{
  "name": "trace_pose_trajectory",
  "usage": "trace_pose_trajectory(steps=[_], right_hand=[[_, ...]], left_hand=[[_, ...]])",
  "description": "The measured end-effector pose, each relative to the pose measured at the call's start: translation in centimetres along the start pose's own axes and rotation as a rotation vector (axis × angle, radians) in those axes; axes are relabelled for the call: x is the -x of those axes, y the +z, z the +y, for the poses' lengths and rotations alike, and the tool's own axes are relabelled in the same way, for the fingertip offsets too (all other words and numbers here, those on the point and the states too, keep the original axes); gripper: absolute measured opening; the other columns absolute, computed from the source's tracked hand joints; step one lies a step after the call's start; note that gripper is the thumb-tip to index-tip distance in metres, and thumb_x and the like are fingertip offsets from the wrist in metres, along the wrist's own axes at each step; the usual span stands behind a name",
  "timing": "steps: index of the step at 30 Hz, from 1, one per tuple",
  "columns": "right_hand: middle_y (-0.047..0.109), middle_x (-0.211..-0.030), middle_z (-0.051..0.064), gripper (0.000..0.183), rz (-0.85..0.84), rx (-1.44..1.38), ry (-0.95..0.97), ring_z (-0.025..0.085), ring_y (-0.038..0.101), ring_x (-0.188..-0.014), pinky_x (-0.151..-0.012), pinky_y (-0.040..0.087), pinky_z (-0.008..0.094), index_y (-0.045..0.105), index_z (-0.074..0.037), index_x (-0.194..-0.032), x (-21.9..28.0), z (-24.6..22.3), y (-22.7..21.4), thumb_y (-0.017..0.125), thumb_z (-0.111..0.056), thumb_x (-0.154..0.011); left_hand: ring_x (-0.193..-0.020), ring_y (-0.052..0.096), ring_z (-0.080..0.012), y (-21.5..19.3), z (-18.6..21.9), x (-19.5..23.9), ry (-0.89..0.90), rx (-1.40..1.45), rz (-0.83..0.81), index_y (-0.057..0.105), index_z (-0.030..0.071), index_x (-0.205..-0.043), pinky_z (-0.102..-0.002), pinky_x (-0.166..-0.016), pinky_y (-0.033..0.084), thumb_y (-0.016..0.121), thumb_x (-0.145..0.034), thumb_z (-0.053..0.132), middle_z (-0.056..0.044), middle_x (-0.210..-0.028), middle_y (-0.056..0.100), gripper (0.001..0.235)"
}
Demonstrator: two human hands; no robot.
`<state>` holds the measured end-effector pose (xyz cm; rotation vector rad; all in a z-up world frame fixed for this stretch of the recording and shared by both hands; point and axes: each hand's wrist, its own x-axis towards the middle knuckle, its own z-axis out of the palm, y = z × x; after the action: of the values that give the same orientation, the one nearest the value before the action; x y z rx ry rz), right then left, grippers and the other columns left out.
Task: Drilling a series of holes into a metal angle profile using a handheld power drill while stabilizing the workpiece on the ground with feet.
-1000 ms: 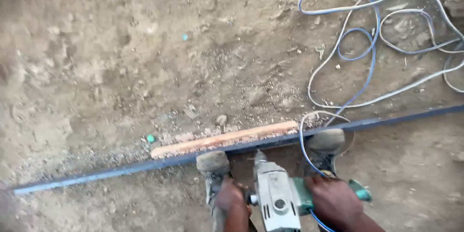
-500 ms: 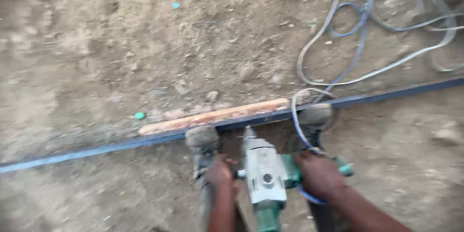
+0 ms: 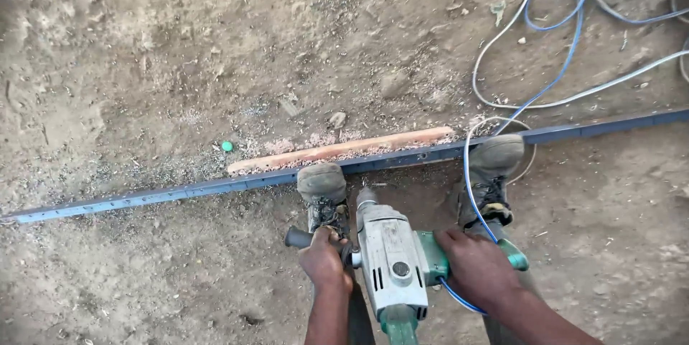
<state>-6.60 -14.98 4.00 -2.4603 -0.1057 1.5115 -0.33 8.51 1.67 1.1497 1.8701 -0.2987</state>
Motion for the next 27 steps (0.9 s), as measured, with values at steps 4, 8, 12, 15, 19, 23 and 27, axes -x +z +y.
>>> trace_pose_trajectory(steps=[4, 8, 12, 15, 19, 23, 27], right_hand=[[0.068, -0.095, 0.005, 0.033, 0.054, -0.002, 0.024, 0.042, 0.071, -0.076, -0.064, 0.057, 0.058, 0.058, -0.018, -0.099, -0.9, -0.5, 0.7, 0.06, -0.007, -0.067], [0.071, -0.099, 0.002, 0.034, 0.008, 0.011, 0.081, 0.044, 0.07, -0.084, -0.07, 0.055, 0.059, 0.056, -0.021, -0.101, -1.2, -1.2, 0.3, 0.06, -0.01, -0.069], [0.072, -0.096, 0.002, 0.04, 0.002, 0.014, 0.079, 0.041, 0.072, -0.084, -0.069, 0.058, 0.058, 0.056, -0.02, -0.106, -1.6, -1.5, -0.1, 0.061, -0.006, -0.069], [0.071, -0.096, 0.002, 0.035, -0.004, -0.004, 0.066, 0.037, 0.072, -0.081, -0.065, 0.058, 0.056, 0.057, -0.019, -0.104, -2.5, -1.5, -0.4, 0.062, -0.009, -0.071], [0.072, -0.104, 0.002, 0.044, -0.043, 0.025, 0.088, 0.037, 0.075, -0.083, -0.065, 0.062, 0.057, 0.058, -0.02, -0.114, -2.9, -1.7, -1.0, 0.061, -0.006, -0.072], [0.074, -0.1, 0.001, 0.031, -0.052, 0.099, 0.088, 0.034, 0.076, -0.081, -0.062, 0.061, 0.055, 0.059, -0.02, -0.104, -3.2, -1.7, -1.9, 0.06, -0.009, -0.076], [0.074, -0.098, -0.001, 0.033, 0.061, 0.218, 0.061, 0.032, 0.075, -0.081, -0.064, 0.059, 0.048, 0.063, -0.023, -0.104, -3.7, -2.0, -2.7, 0.061, -0.008, -0.075]], left_hand=[[-0.052, 0.056, -0.0217, 0.9, 0.6, -1.1, 0.006, -0.019, 0.002, 0.054, 0.005, -0.083, -0.038, -0.05, 0.051, 0.067, -0.088, -0.001, -0.009, -0.068, 0.057, 0.015], [-0.045, 0.056, -0.0219, 1.1, 0.2, -2.9, 0.026, 0.036, 0.031, 0.054, 0.001, -0.075, -0.035, -0.041, 0.047, 0.066, -0.082, -0.004, -0.012, -0.065, 0.057, 0.015], [-0.05, 0.054, -0.0201, 1.3, 1.6, -2.1, 0.002, 0.053, -0.015, 0.05, 0.004, -0.091, -0.035, -0.048, 0.054, 0.063, -0.085, -0.01, -0.011, -0.072, 0.057, 0.021], [-0.055, 0.056, -0.0199, 1.8, 2.2, -2.2, -0.019, 0.025, -0.025, 0.058, 0.001, -0.093, -0.033, -0.052, 0.055, 0.066, -0.091, -0.007, -0.01, -0.072, 0.059, 0.012], [-0.057, 0.056, -0.0195, 1.8, 2.9, -2.0, -0.088, 0.003, -0.028, 0.045, 0.008, -0.116, -0.033, -0.054, 0.053, 0.062, -0.093, -0.004, -0.009, -0.081, 0.059, 0.031], [-0.067, 0.063, -0.0191, 1.4, 2.9, -1.8, -0.189, -0.065, -0.056, 0.065, 0.003, -0.106, -0.03, -0.062, 0.052, 0.064, -0.101, 0.004, -0.008, -0.084, 0.066, 0.006], [-0.062, 0.058, -0.0195, 1.5, 2.5, -2.9, -0.163, 0.111, -0.049, 0.056, 0.003, -0.117, -0.033, -0.054, 0.056, 0.061, -0.102, -0.001, -0.011, -0.088, 0.062, 0.017]])
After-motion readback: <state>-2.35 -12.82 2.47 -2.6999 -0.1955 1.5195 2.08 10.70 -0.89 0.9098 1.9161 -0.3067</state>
